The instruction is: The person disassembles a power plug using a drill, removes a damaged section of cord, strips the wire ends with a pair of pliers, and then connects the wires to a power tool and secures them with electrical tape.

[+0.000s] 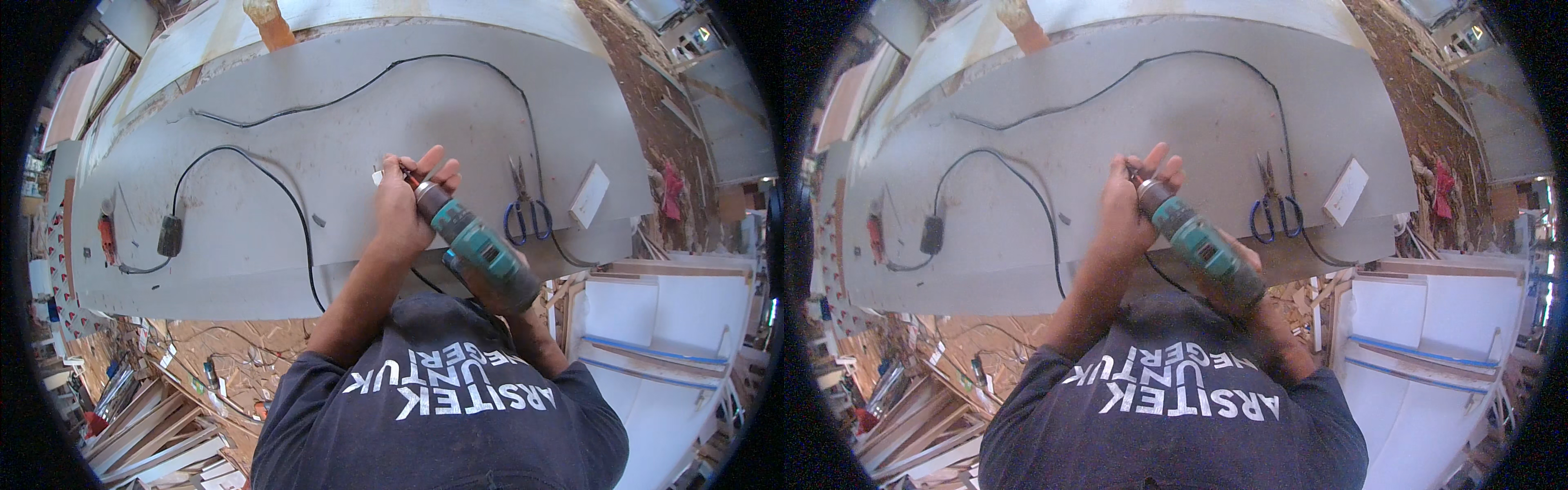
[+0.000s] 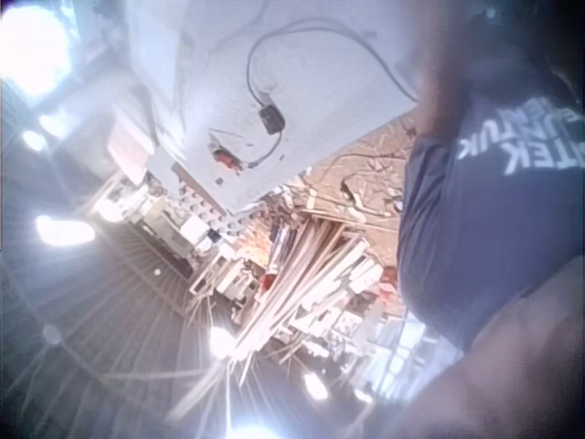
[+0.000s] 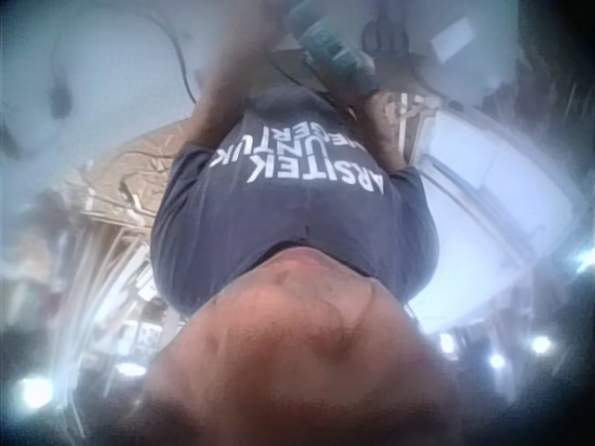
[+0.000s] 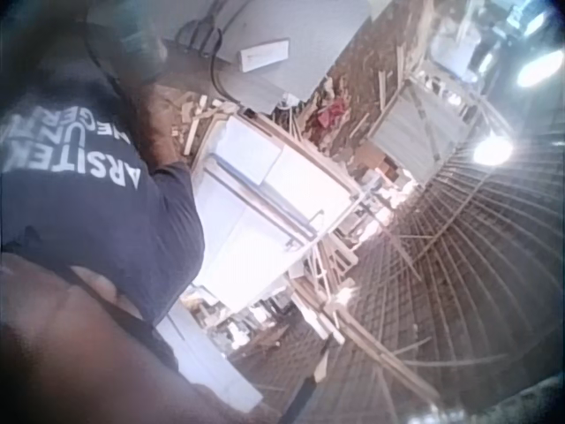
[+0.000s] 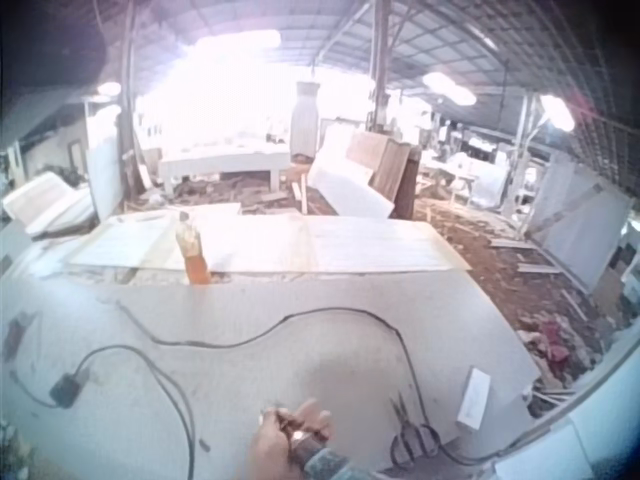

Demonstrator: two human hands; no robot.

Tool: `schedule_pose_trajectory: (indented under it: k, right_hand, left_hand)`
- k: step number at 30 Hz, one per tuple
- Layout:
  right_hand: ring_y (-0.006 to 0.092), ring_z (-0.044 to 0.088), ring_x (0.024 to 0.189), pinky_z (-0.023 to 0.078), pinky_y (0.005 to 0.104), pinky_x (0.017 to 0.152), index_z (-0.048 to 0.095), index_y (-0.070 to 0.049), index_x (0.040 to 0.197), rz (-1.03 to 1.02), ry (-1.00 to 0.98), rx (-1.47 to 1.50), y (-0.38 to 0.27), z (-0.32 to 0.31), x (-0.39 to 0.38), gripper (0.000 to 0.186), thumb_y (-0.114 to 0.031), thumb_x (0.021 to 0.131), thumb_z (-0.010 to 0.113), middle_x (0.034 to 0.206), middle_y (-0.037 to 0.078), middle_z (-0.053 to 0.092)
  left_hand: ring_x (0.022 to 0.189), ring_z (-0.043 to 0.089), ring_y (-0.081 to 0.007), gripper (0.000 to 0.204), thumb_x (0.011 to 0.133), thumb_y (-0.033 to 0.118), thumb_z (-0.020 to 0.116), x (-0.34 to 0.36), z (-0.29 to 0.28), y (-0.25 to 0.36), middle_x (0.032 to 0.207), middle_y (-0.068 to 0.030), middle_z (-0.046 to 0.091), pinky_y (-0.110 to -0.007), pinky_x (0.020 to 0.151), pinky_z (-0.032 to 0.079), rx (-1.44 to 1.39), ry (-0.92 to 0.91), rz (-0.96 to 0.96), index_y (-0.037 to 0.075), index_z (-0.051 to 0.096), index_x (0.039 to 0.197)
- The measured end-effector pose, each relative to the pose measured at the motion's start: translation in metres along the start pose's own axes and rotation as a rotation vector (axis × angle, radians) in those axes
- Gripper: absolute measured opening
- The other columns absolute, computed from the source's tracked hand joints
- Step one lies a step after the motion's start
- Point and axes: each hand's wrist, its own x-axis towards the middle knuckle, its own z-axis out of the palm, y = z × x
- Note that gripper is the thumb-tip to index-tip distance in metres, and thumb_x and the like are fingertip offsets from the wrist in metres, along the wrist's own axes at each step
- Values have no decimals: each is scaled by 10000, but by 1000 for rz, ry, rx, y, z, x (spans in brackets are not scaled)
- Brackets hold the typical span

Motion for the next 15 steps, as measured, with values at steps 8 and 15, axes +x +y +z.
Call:
schedule_pose_trajectory:
  k: [8,15]
  right_hand:
    - [250,714,941,572,344,831,553,47,1322,-571,-3,-269,-19,8,1,548,-80,822,738,1108,168,702]
    - [303,728,808,586,382,713,549,80,1307,-800,-24,-496,-27,1,14,595,-50,752,716,968,207,709]
  left_hand:
    - [523,533,-211,328,1077,388,295,-19,2,3,706,-64,528,-396,524,512,79,-109,90,143,401,887]
    - [499,541,-246,347,1080,383,262,-14,-5,2,633,-93,536,-397,466,488,174,-93,56,124,385,884]
